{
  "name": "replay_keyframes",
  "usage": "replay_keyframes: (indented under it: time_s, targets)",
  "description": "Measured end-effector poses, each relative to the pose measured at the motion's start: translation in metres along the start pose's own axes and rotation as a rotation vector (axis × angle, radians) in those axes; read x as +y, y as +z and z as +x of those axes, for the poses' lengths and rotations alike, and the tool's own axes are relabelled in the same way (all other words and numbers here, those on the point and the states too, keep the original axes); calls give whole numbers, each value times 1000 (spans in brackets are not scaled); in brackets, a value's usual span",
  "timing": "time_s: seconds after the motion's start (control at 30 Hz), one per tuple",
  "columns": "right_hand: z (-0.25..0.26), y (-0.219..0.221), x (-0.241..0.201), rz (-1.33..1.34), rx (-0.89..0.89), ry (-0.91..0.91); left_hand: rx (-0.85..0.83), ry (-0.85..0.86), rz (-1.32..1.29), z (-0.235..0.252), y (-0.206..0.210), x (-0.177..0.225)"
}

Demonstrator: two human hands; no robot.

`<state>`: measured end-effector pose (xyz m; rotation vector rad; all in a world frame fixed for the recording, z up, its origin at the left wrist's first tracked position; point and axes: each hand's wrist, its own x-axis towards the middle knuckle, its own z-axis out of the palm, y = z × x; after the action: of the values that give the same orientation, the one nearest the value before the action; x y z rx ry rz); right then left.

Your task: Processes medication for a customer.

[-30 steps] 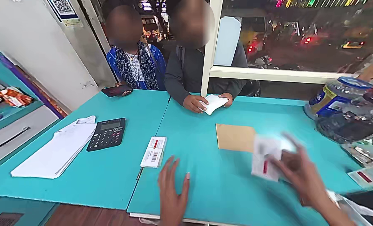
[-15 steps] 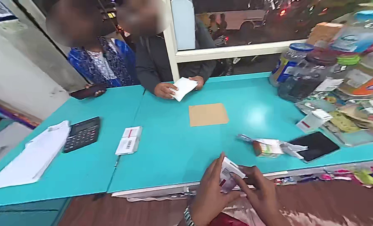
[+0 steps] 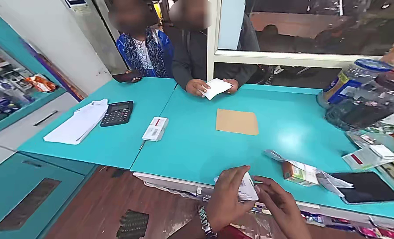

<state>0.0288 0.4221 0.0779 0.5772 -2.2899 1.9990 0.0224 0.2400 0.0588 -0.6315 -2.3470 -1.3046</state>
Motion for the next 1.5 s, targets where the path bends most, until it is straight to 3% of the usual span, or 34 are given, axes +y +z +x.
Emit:
replay_keyframes:
  time_s: [0.13, 0.4, 0.53, 0.6, 0.73, 0.8, 0.87, 0.93, 1.0, 1.13, 1.27, 1.4, 1.5]
  targets:
    - [7, -3, -2, 17, -43, 26, -2, 159, 75, 5, -2, -14]
    - [22, 6, -9, 29, -77, 101, -14, 263, 237, 12, -12, -28]
    - [27, 12, -14, -158, -83, 60, 34, 278, 325, 10, -12, -30]
    - [30, 8, -17, -316, -114, -44, -94, 152, 144, 10, -27, -22]
    - [37, 2, -25, -422, -279, -264, -557, -205, -539, 16, -70, -33]
    - [37, 7, -19, -424, -331, -374, -797, -259, -884, 13, -71, -48]
    - [38, 11, -8, -388, -345, -423, -902, -294, -1091, 9, -63, -58]
    - [40, 11, -3, -324, -336, -375, -771, -327, -1042, 8, -61, -54]
    - [32, 10, 2, -208, -274, -217, -588, -316, -872, 5, -58, -47]
    - [23, 19, -8, 39, -88, 169, -335, -167, -328, 2, -56, -33]
    - [21, 27, -18, 83, -110, 139, -159, 17, 60, 0, -52, -25]
    - [23, 24, -24, 18, -154, 102, -60, 208, 283, 2, -50, -34]
    - [27, 22, -20, 86, -171, 141, -41, 253, 344, 4, -52, -38]
